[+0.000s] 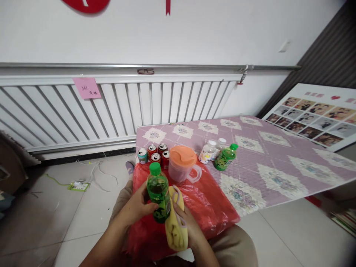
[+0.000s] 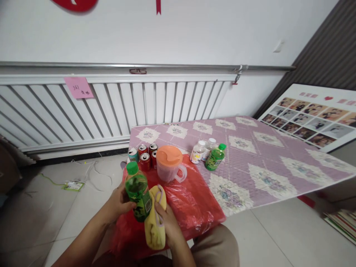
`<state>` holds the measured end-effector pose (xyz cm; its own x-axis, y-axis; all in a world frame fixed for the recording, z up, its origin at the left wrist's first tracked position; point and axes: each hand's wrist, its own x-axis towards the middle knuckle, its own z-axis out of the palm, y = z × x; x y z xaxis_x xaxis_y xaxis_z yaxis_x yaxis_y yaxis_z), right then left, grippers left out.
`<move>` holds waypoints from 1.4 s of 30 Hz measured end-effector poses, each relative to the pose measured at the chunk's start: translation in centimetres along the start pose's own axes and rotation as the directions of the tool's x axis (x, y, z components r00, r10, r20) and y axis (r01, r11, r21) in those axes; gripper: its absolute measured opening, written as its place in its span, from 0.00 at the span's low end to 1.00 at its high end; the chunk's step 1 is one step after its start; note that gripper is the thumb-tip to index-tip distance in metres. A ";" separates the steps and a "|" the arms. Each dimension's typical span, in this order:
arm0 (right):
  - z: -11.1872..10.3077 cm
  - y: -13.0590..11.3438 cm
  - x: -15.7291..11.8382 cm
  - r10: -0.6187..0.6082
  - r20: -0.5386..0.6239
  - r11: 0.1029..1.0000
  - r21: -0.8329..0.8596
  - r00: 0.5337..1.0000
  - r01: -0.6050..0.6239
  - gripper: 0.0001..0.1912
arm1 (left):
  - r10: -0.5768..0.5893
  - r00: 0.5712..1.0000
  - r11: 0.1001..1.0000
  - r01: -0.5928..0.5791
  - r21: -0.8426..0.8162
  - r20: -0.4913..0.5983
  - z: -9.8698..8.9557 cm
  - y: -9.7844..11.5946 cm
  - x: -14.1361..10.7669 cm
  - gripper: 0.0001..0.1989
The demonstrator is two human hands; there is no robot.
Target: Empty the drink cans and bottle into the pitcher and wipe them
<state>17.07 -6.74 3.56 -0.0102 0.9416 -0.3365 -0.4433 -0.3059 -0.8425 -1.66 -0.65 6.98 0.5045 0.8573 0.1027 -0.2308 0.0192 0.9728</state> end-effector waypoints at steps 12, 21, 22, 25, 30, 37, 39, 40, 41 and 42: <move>4.2 -8.6 -1.5 -0.513 -0.003 0.717 -0.551 0.859 0.427 0.29 | 0.176 0.912 0.895 0.009 0.447 -0.370 3.1 0.6 0.5 0.33; 4.7 -5.9 -0.3 -0.362 0.068 0.828 -0.435 0.930 0.354 0.26 | 0.181 0.886 0.909 0.016 0.417 -0.427 2.8 0.2 0.0 0.35; 4.4 -5.5 -0.1 -0.323 0.069 0.858 -0.400 0.944 0.323 0.26 | 0.171 0.887 0.913 0.021 0.408 -0.428 2.7 0.4 -0.1 0.35; 3.3 -4.1 0.3 -0.258 0.053 0.917 -0.300 0.965 0.262 0.27 | 0.139 0.903 0.940 0.009 0.341 -0.407 2.6 1.2 0.1 0.34; 2.0 -1.5 0.4 -0.120 0.008 0.987 -0.110 0.993 0.120 0.29 | 0.105 0.901 0.988 -0.047 0.147 -0.420 2.4 1.3 0.2 0.36; 2.1 -0.2 0.6 0.058 0.040 0.937 0.341 0.997 -0.068 0.26 | 0.128 0.891 0.982 -0.052 0.182 -0.436 2.3 0.9 0.4 0.44; 2.2 -0.2 0.8 0.074 0.074 0.932 0.349 0.995 -0.095 0.23 | 0.163 0.899 0.964 -0.059 0.258 -0.406 2.3 1.2 0.4 0.46; 2.1 -0.2 0.9 0.080 0.089 0.937 0.332 0.993 -0.105 0.22 | 0.176 0.911 0.955 -0.067 0.288 -0.374 2.3 1.5 0.3 0.44; 2.1 -0.1 0.9 0.077 0.104 0.944 0.313 0.992 -0.106 0.21 | 0.181 0.927 0.948 -0.075 0.310 -0.329 2.3 1.7 0.2 0.42; 2.0 -0.1 0.8 0.066 0.119 0.951 0.294 0.991 -0.099 0.21 | 0.171 0.947 0.943 -0.077 0.322 -0.274 2.2 2.0 0.1 0.40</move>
<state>15.30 -5.65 4.16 -0.1458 0.9293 -0.3393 -0.6840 -0.3425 -0.6441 -0.27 -1.64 9.37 0.2103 0.9555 0.2067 0.0116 -0.2138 0.9768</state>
